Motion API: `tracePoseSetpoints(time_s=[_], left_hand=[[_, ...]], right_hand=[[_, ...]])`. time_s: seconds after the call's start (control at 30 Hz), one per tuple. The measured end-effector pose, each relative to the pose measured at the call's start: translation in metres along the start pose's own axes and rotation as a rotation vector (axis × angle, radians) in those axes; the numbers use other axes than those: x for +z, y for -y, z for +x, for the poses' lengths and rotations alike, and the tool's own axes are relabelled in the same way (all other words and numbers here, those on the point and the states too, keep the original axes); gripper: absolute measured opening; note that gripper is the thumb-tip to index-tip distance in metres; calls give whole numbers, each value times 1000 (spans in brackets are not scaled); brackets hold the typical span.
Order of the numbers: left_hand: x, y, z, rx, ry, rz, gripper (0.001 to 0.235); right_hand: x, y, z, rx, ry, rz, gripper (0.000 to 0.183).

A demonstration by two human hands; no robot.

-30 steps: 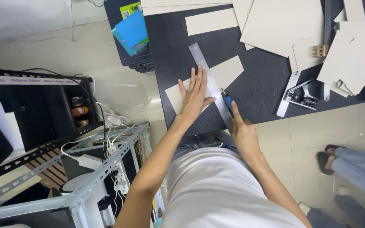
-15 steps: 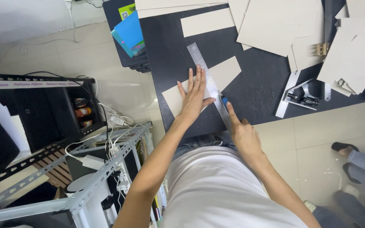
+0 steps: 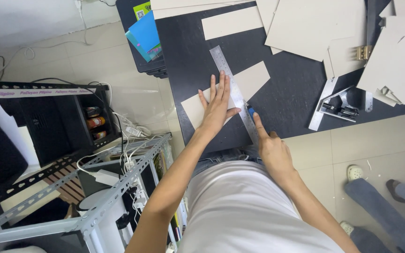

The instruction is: Cutting cardboard pieces to specific sizes using a utility knife and a metal ruler on a workbench.

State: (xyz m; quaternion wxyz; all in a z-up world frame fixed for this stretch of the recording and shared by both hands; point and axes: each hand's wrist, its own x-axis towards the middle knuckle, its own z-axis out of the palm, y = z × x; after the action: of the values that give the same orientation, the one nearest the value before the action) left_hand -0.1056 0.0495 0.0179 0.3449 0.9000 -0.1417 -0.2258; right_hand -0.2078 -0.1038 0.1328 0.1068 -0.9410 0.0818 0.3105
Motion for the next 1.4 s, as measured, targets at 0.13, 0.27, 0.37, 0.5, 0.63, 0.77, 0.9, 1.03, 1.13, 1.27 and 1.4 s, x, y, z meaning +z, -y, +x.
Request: tracePoseSetpoints(time_s=[0.13, 0.27, 0.37, 0.5, 0.63, 0.77, 0.9, 1.03, 1.13, 1.27, 1.4], left_hand=[[2, -1, 0, -1, -13, 20, 109], [14, 6, 7, -14, -14, 89, 110], [12, 4, 6, -13, -29, 76, 109], [13, 1, 10, -39, -12, 140, 113], [12, 0, 9, -46, 3, 165, 112], [12, -1, 8, -68, 1, 201, 111], [13, 0, 8, -77, 8, 201, 110], [17, 1, 8, -84, 7, 201, 110], [10, -2, 6, -81, 5, 188, 113], [12, 1, 10, -107, 13, 189, 112], [17, -1, 7, -101, 6, 181, 111]], right_hand=[[-10, 1, 1, -2, 4, 77, 63], [-41, 6, 22, 9, -50, 169, 57], [-43, 18, 48, -137, -275, 269, 56], [-47, 27, 55, -148, -208, 225, 54], [-56, 37, 50, -124, -134, 134, 56], [-47, 23, 20, -135, -93, 84, 56], [-37, -13, -4, -71, 36, 19, 56], [-81, 14, 17, -134, -156, 145, 53], [-65, 34, 61, -174, -174, 139, 55], [-69, 50, 51, -138, -88, 114, 56], [-56, 42, 41, -107, -53, 59, 60]])
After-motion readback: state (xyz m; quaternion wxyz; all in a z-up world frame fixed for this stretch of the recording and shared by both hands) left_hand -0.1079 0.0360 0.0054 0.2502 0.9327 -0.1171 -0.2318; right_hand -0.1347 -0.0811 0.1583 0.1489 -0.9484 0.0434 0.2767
